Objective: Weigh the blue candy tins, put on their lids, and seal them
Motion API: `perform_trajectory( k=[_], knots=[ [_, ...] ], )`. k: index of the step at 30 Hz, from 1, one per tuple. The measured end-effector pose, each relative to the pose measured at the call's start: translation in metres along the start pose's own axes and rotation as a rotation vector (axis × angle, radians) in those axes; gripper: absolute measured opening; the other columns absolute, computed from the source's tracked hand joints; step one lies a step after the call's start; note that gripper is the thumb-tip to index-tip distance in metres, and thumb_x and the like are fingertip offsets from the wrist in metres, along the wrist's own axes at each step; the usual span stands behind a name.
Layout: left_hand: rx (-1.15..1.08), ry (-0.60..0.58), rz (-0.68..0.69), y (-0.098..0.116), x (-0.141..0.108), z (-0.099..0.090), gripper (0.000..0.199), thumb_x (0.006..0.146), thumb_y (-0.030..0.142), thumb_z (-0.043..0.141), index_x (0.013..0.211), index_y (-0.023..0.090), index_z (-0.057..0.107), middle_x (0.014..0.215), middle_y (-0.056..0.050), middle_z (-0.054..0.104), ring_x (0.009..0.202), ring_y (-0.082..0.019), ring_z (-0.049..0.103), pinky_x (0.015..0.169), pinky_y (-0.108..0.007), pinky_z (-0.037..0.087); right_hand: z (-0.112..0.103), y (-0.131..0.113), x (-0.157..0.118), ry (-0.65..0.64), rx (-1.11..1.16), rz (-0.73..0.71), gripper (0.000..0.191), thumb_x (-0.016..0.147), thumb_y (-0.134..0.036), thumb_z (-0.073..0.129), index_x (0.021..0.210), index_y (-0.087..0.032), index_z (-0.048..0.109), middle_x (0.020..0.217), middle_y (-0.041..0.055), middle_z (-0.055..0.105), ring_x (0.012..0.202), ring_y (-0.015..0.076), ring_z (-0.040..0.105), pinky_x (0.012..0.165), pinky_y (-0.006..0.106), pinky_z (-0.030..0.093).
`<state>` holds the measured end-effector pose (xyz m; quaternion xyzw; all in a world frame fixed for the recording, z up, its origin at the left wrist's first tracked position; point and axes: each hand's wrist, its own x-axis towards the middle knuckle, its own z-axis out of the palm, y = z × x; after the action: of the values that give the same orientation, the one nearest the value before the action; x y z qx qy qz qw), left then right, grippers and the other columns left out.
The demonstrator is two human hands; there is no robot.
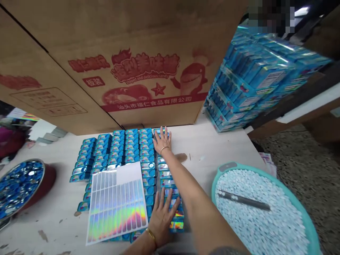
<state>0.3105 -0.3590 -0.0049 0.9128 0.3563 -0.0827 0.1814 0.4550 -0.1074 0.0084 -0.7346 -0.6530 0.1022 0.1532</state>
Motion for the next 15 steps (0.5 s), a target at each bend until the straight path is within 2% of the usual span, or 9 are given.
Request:
perform_trajectory(
  k=[4,8,12,15],
  knots=[
    [-0.054,0.032,0.037,0.000,0.006,-0.013,0.101,0.071,0.053,0.062,0.152,0.028,0.008,0.159,-0.016,0.001,0.142,-0.049,0.004,0.109,-0.068,0.017,0.017,0.004,0.013,-0.021,-0.038,-0.011,0.053,0.095,-0.040,0.031,0.147,-0.031,0.032,0.158,0.0030,0.021,0.145,0.0331,0.008,0.112,0.057,0.003],
    [-0.068,0.028,0.056,0.006,0.018,-0.025,0.096,0.074,0.049,0.061,0.152,0.023,0.010,0.158,-0.019,0.004,0.141,-0.049,0.004,0.108,-0.068,0.020,0.014,0.014,0.010,-0.013,-0.065,0.001,0.054,0.093,-0.038,0.035,0.146,-0.031,0.035,0.158,0.0005,0.023,0.144,0.0345,0.007,0.112,0.056,0.008],
    [-0.105,0.003,0.103,0.015,0.031,-0.019,0.095,0.072,0.041,0.063,0.151,0.021,0.014,0.158,-0.020,0.003,0.141,-0.051,0.003,0.106,-0.067,0.023,0.007,0.028,0.008,-0.017,-0.077,0.014,0.054,0.092,-0.038,0.035,0.145,-0.031,0.036,0.157,0.0002,0.024,0.143,0.0360,0.007,0.109,0.056,0.016],
    [-0.128,-0.006,0.157,0.025,0.043,-0.011,0.092,0.073,0.033,0.063,0.151,0.019,0.016,0.158,-0.019,0.003,0.141,-0.050,0.002,0.106,-0.066,0.024,0.002,0.047,0.006,-0.016,-0.091,0.027,0.054,0.091,-0.038,0.036,0.144,-0.031,0.038,0.157,0.0007,0.025,0.142,0.0372,0.010,0.106,0.056,0.021]
  ],
)
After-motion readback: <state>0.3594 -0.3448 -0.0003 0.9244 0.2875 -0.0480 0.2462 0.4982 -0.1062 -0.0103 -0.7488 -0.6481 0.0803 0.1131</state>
